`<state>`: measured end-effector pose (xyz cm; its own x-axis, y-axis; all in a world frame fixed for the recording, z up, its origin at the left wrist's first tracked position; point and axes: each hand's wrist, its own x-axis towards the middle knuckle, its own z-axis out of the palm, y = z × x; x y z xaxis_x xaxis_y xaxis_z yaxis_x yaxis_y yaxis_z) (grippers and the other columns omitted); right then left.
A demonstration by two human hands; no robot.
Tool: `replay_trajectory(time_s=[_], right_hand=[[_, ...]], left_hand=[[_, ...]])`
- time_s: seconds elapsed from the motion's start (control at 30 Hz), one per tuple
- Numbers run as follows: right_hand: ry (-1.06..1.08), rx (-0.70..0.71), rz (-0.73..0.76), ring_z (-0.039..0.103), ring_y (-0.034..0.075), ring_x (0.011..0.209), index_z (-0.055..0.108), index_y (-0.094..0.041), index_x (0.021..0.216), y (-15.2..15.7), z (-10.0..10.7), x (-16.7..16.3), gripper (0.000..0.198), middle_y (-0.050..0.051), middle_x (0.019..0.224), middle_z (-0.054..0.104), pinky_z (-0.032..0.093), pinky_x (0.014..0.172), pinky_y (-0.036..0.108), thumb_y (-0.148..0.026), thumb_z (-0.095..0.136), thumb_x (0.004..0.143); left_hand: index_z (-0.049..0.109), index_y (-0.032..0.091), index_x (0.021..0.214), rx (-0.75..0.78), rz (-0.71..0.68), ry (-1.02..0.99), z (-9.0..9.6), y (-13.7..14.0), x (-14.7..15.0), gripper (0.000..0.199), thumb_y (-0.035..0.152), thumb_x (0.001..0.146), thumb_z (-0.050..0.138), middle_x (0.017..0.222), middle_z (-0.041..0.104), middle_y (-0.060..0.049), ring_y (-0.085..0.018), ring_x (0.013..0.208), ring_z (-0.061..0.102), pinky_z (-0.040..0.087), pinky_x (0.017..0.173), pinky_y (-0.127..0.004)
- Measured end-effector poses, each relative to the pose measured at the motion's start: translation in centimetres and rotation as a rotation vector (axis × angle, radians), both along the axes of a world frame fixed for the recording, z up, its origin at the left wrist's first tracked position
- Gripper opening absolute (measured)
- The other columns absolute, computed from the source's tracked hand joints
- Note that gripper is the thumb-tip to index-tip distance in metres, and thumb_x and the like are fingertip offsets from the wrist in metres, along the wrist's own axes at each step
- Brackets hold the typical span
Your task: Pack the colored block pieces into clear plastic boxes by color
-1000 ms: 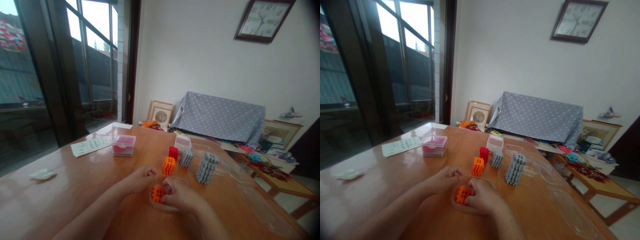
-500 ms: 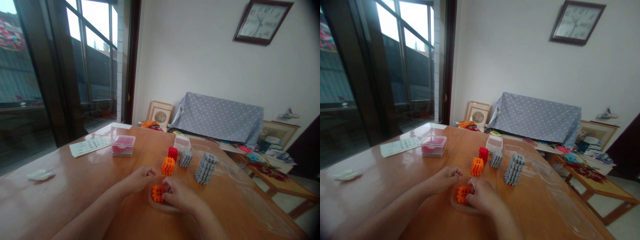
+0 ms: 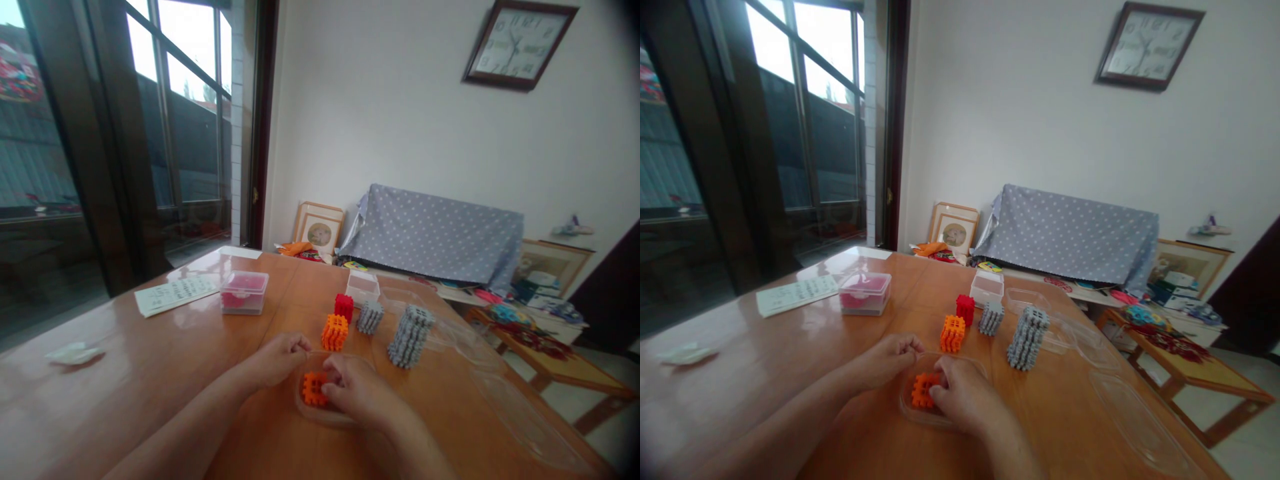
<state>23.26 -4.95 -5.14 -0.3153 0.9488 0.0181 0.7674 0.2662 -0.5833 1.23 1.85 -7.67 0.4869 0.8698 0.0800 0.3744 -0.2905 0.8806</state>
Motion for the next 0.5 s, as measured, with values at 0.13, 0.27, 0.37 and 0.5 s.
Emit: replay_trajectory(time_s=[0.13,0.27,0.37,0.5], right_hand=[[0.153,-0.003,-0.034,0.064,0.016,0.074,0.068,-0.022,0.104,0.1,0.6,0.6,0.020,0.001,0.084,0.072,0.040,0.063,0.025,-0.023,0.060,0.086],[0.249,0.092,-0.104,0.065,0.018,0.077,0.069,-0.021,0.101,0.6,1.8,2.1,0.018,0.002,0.084,0.071,0.045,0.068,0.027,-0.028,0.058,0.089],[0.267,0.144,-0.161,0.065,0.019,0.078,0.069,-0.020,0.105,1.4,2.4,3.5,0.023,0.002,0.084,0.071,0.046,0.069,0.029,-0.032,0.058,0.090],[0.268,0.116,-0.192,0.065,0.020,0.078,0.069,-0.018,0.112,3.3,2.2,4.8,0.030,0.004,0.085,0.071,0.047,0.070,0.030,-0.035,0.060,0.089]], left_hand=[[0.063,0.016,0.085,0.056,0.004,0.036,0.8,-0.3,0.2,0.020,0.033,0.088,0.052,0.075,0.058,0.001,-0.014,0.068,0.050,0.034,0.060,-0.025],[0.051,0.019,0.072,0.142,0.028,0.061,1.0,-0.2,0.2,0.040,0.050,0.097,0.044,0.069,0.049,0.003,-0.014,0.065,0.045,0.032,0.059,-0.025],[0.047,0.020,0.070,0.203,0.058,0.068,0.7,0.0,0.2,0.046,0.055,0.099,0.040,0.069,0.048,0.003,-0.015,0.066,0.045,0.032,0.061,-0.026],[0.048,0.020,0.071,0.227,0.074,0.080,0.6,0.2,0.1,0.047,0.057,0.100,0.039,0.069,0.050,0.002,-0.016,0.067,0.046,0.031,0.062,-0.027]])
